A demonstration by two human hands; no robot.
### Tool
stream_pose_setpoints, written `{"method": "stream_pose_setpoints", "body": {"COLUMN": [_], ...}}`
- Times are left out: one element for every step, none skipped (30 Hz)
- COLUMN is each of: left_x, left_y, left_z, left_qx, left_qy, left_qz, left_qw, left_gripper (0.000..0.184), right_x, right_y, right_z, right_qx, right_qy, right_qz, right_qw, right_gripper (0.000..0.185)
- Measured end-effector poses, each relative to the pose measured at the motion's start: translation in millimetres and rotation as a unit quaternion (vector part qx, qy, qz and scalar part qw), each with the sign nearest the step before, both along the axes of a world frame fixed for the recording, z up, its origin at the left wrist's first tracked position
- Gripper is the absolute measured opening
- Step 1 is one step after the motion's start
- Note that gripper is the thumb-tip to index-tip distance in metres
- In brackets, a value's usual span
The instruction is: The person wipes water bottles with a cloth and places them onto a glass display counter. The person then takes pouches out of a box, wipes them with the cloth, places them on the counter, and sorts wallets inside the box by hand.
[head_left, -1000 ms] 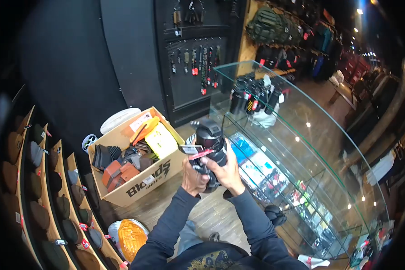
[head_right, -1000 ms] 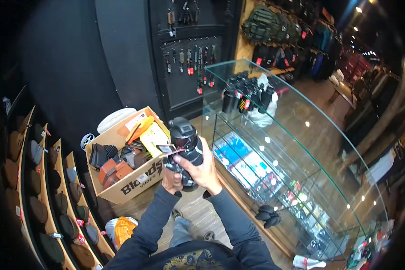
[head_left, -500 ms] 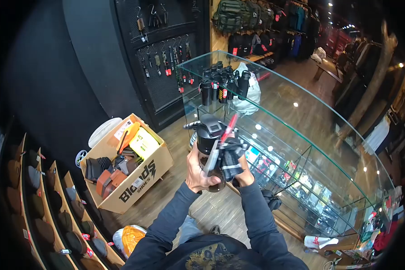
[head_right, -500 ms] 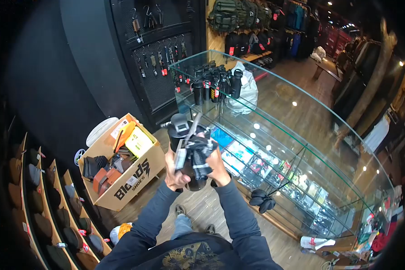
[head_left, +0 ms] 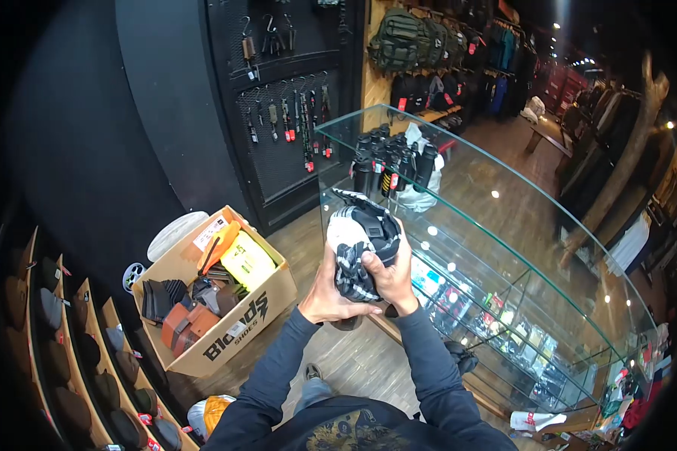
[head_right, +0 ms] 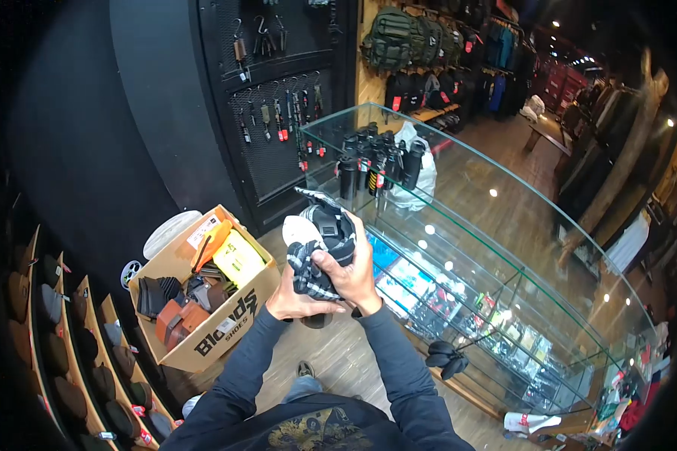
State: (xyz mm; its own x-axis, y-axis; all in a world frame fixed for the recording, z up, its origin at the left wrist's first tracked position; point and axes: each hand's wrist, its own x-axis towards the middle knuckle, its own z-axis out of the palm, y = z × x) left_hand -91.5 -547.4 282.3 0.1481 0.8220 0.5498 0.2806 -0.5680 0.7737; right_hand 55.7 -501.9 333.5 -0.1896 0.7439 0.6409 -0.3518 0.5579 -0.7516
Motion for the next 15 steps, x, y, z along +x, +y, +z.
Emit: {"method": "stream_pose_setpoints", "body": {"left_x": [-11,-21,-34,-48,-70,-91,-98,-113,-129,-138,-148,-156,-162,-167,-169], "left_y": [4,4,7,11,17,22,19,23,27,35,43,46,49,46,40], "left_z": [1,1,6,11,12,15,19,19,18,13,8,10,11,13,25], "left_qx": [0.010,-0.051,-0.043,-0.033,-0.088,-0.146,-0.130,-0.152,-0.174,-0.187,-0.202,-0.209,-0.224,-0.234,-0.245], "left_qy": [0.014,-0.034,-0.005,0.026,-0.011,-0.048,-0.114,-0.090,-0.066,-0.075,-0.084,-0.083,-0.087,-0.097,-0.107], "left_qz": [0.008,-0.026,-0.043,-0.060,-0.125,-0.182,-0.197,-0.224,-0.251,-0.282,-0.313,-0.325,-0.327,-0.309,-0.291], "left_qw": [1.000,0.998,0.998,0.997,0.988,0.971,0.965,0.958,0.950,0.938,0.924,0.919,0.914,0.917,0.919], "left_gripper": [0.134,0.129,0.128,0.126,0.123,0.119,0.086,0.081,0.077,0.072,0.068,0.066,0.067,0.066,0.066], "right_x": [-10,-21,-29,-36,-48,-55,-64,-72,-79,-88,-93,-101,-108,-114,-120], "right_y": [6,10,11,18,50,58,66,71,75,76,77,75,72,67,60], "right_z": [7,15,26,35,34,42,46,47,48,50,54,59,64,69,73], "right_qx": [0.026,0.042,0.027,0.016,0.041,0.054,0.074,0.077,0.080,0.081,0.122,0.157,0.192,0.226,0.244], "right_qy": [-0.006,-0.017,-0.032,-0.047,-0.079,-0.101,-0.107,-0.115,-0.122,-0.109,-0.137,-0.148,-0.159,-0.200,-0.215], "right_qz": [-0.001,0.011,0.057,0.102,0.174,0.214,0.219,0.216,0.214,0.199,0.156,0.118,0.080,0.019,-0.029], "right_qw": [1.000,0.999,0.997,0.994,0.981,0.970,0.967,0.966,0.966,0.971,0.971,0.969,0.965,0.953,0.945], "right_gripper": [0.077,0.078,0.077,0.076,0.073,0.073,0.069,0.065,0.061,0.053,0.045,0.041,0.037,0.037,0.035]}}
